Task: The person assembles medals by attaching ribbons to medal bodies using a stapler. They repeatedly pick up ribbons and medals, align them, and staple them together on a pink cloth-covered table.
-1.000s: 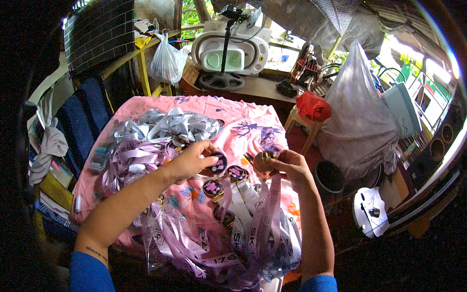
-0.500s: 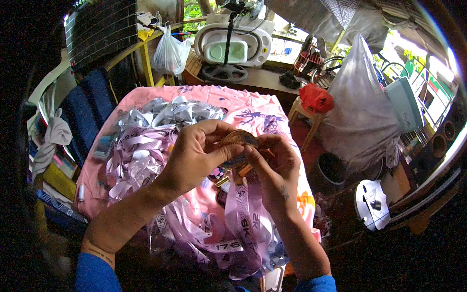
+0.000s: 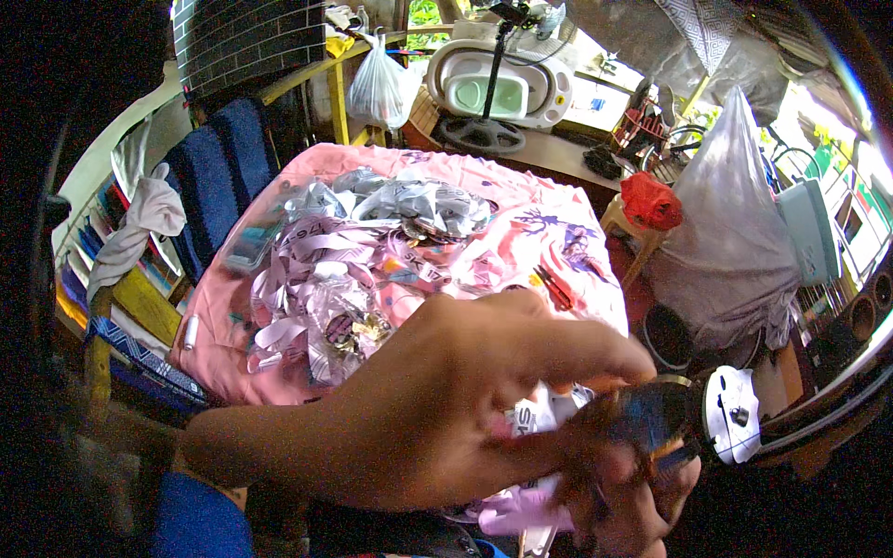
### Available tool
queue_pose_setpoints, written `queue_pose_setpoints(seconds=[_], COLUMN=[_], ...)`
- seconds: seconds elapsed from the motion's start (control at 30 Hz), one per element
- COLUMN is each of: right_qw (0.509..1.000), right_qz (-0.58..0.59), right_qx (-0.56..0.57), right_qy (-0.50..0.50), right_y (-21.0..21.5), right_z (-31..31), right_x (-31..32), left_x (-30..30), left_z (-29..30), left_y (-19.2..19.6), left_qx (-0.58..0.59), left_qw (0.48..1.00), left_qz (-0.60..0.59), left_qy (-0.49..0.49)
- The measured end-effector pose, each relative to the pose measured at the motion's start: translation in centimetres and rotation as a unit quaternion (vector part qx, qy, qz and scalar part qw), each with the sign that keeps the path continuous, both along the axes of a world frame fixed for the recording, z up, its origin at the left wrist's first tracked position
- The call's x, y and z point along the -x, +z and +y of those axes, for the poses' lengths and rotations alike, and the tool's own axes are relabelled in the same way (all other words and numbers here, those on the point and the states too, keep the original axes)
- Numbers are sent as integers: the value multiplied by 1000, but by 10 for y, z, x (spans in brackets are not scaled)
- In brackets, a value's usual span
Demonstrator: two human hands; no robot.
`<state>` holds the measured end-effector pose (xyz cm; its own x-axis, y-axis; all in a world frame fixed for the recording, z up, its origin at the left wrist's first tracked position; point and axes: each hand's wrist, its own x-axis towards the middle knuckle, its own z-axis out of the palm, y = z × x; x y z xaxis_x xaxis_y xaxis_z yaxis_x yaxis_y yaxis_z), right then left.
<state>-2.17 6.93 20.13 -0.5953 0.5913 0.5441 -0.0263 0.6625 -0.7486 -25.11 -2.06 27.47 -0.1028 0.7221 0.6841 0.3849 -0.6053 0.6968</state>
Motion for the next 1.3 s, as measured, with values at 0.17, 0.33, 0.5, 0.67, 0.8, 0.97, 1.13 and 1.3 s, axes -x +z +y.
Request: queue_pose_setpoints(seconds=[0.17,0.33,0.5,0.67,0.8,0.97,1.13,1.3], right_qw=[862,782,786,927,853,864,873,868], right_qz=[-195,-222,-335,-105,-42,-209,-95,-273], right_qx=[449,558,464,223,354,237,337,139], right_qy=[132,167,234,281,382,393,339,390], right_y=[37,-38,-36,-67,-120,-114,-118,-31], right_z=[-26,-62,-56,-56,-36,-35,-49,-33], right_x=[18,63,132,203,246,255,204,135], left_x=[33,-12,0,11,15,11,3,1], left_z=[-94,-122,-102,-92,-83,-88,-88,-88], left_y=[-36,-122,-121,-110,-104,-110,-120,-111], left_qx=[93,201,57,48,26,36,54,52], left_qw=[921,855,855,847,846,834,824,862], left_qz=[268,214,208,176,200,180,140,120], left_qy=[268,428,471,499,494,520,547,490])
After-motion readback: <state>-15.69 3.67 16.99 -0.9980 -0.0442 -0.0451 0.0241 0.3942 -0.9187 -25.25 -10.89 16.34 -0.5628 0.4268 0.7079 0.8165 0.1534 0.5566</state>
